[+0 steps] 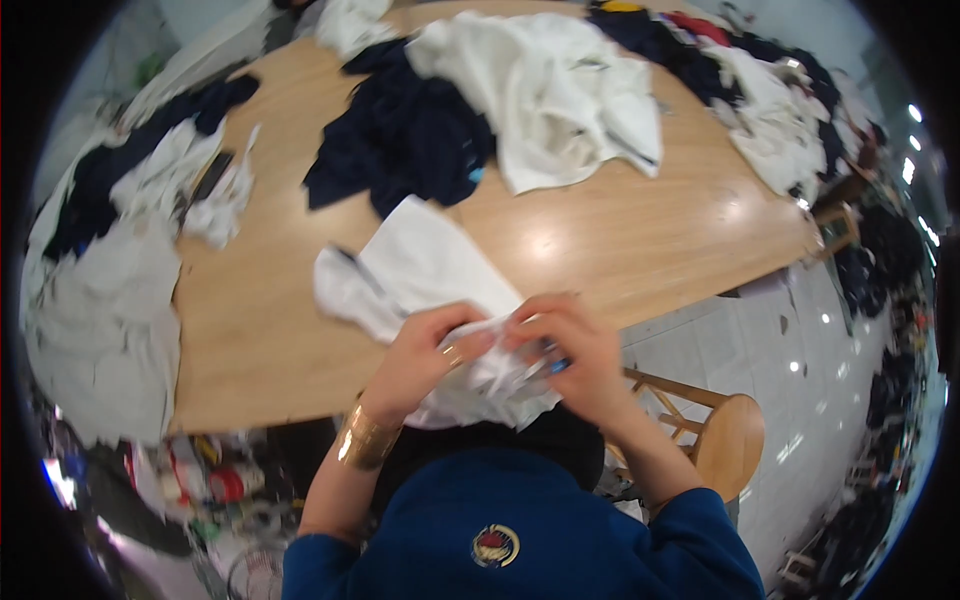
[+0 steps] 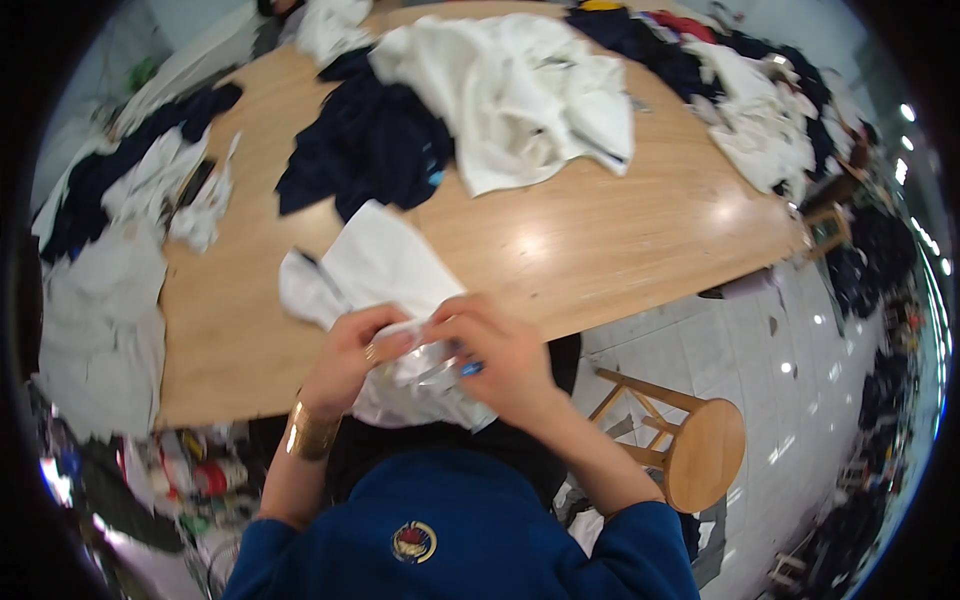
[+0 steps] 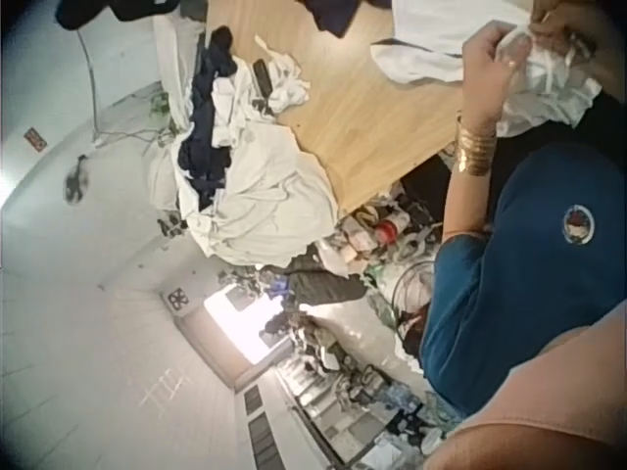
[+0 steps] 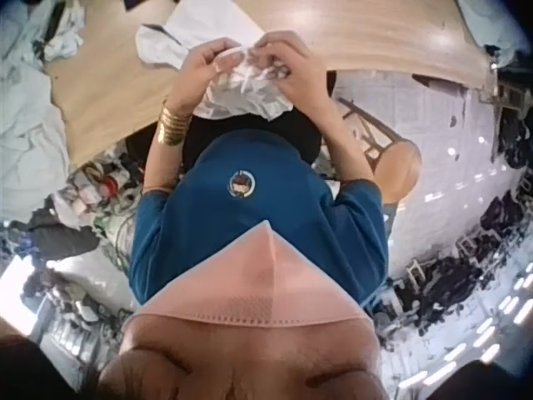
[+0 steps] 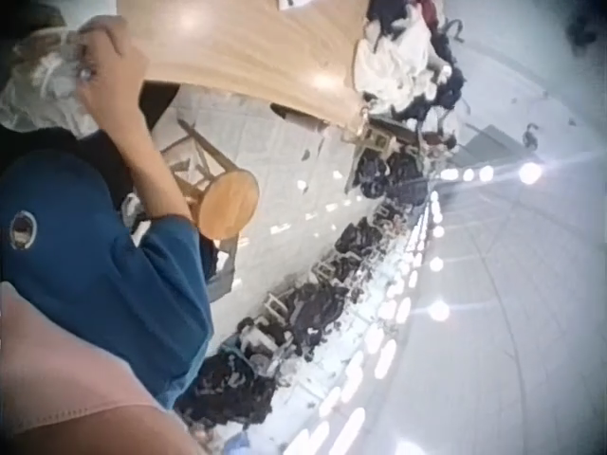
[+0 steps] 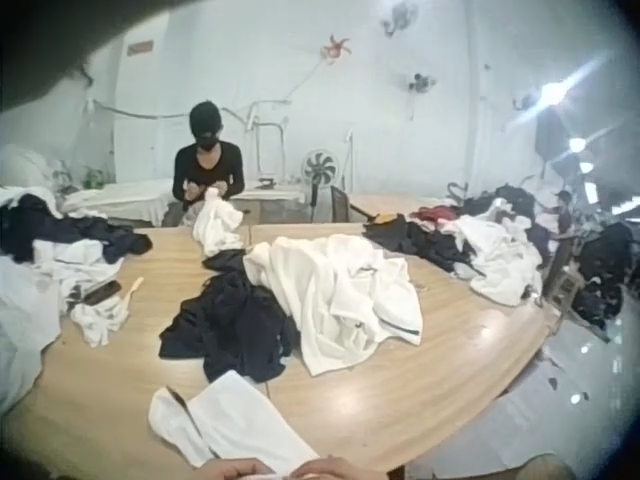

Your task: Trimming loose threads from white shorts using a thread clipper.

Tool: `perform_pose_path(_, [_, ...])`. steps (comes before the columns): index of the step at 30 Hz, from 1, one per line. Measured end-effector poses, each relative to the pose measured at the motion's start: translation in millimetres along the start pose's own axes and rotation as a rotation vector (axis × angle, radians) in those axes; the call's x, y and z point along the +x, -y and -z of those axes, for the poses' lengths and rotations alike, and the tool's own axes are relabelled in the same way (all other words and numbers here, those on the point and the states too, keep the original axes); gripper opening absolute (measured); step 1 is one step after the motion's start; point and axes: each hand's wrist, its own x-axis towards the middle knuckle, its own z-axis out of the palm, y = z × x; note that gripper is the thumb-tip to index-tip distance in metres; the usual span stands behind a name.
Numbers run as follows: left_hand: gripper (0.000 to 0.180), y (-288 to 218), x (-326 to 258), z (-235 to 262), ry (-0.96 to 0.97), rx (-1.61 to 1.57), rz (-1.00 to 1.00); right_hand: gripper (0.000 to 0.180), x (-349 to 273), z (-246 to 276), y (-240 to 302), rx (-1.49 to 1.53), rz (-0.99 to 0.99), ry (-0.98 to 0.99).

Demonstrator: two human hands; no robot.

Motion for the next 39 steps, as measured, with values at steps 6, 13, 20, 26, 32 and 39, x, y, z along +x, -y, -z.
perform_pose_path(6, [0.015,4.6,-11.9,5.0,-0.113,0.124,0.019,0.023,11.1,3.8,-20.5,-0.026,-0.032,-0.166])
perform_pose_path(13, [0.018,9.6,-12.3,7.0,-0.083,-0.007,-0.013,0.027,15.6,-3.3,-22.6,0.176,-0.158,0.405])
perform_pose_path(20, [0.056,43.5,-27.2,7.8,-0.246,0.747,-0.280,0.026,51.5,7.6,-6.6,0.362,-0.082,0.033])
perform_pose_path(26, [0.041,-6.5,-15.8,43.3,-0.554,0.706,-0.347,0.023,64.4,40.1,10.3,0.453,-0.020,-0.181])
perform_pose_path(32, [0.042,18.7,-4.1,38.0,-0.199,0.427,-0.213,0.020,51.0,30.1,-5.5,0.691,-0.150,-0.236])
perform_pose_path(39, [0.052,117.3,6.5,21.0,-0.295,0.399,-0.128,0.015,43.8,37.1,1.5,0.793,-0.240,-0.054])
